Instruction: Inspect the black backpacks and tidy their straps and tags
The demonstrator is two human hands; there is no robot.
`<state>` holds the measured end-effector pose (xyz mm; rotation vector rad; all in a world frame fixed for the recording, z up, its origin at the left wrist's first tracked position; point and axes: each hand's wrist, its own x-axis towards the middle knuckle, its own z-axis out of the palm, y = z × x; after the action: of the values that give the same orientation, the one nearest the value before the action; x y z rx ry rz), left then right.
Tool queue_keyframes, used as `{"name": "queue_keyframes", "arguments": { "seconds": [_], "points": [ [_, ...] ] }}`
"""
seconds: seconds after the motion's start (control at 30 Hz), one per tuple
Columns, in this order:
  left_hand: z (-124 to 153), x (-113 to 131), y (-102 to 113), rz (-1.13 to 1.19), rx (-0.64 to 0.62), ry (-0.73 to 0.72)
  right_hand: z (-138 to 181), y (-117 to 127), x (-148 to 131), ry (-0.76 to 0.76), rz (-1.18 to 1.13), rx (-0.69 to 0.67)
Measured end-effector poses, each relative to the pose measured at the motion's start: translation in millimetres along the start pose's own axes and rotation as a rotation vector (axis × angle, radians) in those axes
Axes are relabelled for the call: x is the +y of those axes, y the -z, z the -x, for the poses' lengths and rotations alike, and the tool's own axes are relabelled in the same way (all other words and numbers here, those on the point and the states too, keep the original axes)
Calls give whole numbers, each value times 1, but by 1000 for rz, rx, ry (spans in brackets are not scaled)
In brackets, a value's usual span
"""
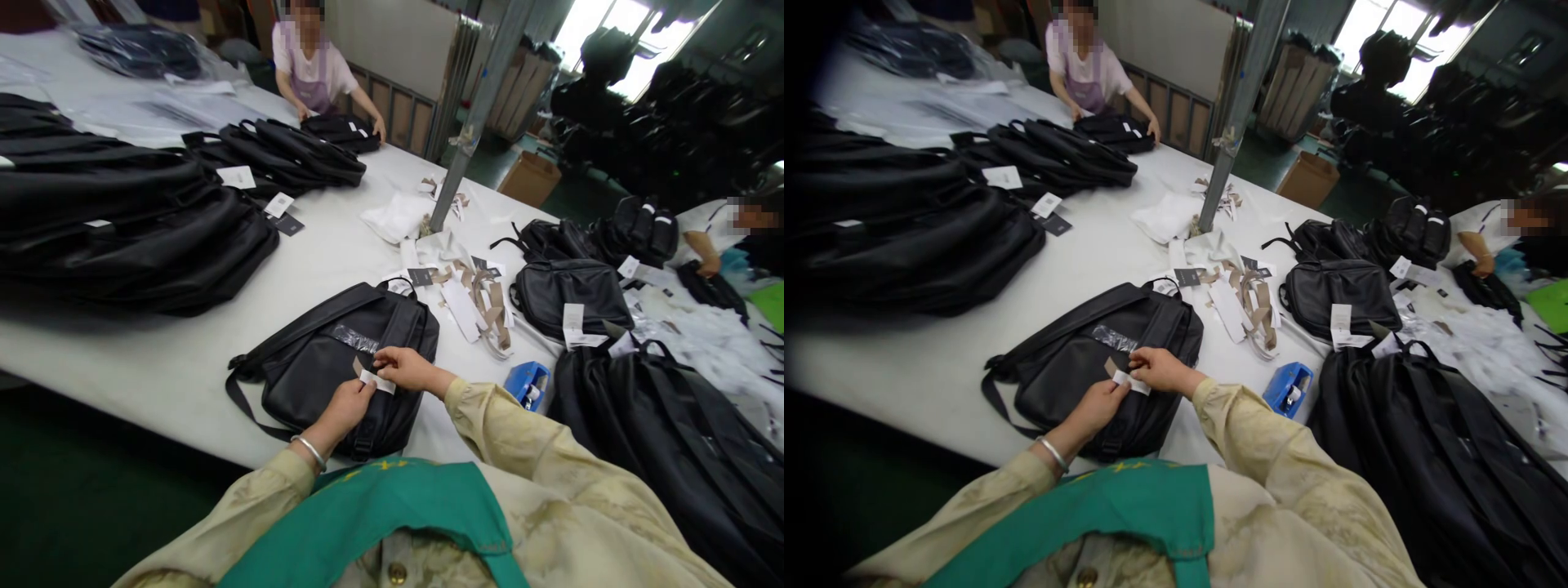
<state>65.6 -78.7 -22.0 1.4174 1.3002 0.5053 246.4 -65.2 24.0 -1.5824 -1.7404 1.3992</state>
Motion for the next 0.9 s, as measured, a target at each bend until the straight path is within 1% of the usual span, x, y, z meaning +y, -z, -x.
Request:
{"name": "queue_keyframes", "arguments": {
  "seconds": [0.07,0.1,0.17,0.2,0.27,0.33,0.4,0.5,0.57,0.67,0.73,0.8,0.9],
  "points": [
    [-2,0,-1,-34,3,8,-5,6,-13,238,297,35],
    [-3,1,-1,-57,4,13,-9,8,-21,376,448,15],
    [-6,2,0,-91,13,15,-19,10,-37,621,719,-88],
    [-7,2,0,-99,25,11,-24,10,-44,704,834,-157],
    [-9,2,2,-107,44,7,-32,7,-51,773,1002,-292],
    [-10,0,3,-112,50,13,-36,3,-47,762,1074,-362],
    [-10,-2,5,-106,38,19,-33,-1,-33,736,1072,-319],
    [-10,-5,5,-85,15,9,-19,-8,1,691,998,-137],
    [-9,-5,6,-44,-4,17,-7,-16,24,680,905,-31],
    [-5,-4,8,139,-54,49,8,-33,47,694,678,152],
    [-3,0,8,296,-88,69,13,-45,52,648,524,287],
    [-1,6,7,414,-74,130,15,-55,51,554,412,393],
    [-1,13,3,464,-6,263,15,-62,47,440,341,440]
  ]
}}
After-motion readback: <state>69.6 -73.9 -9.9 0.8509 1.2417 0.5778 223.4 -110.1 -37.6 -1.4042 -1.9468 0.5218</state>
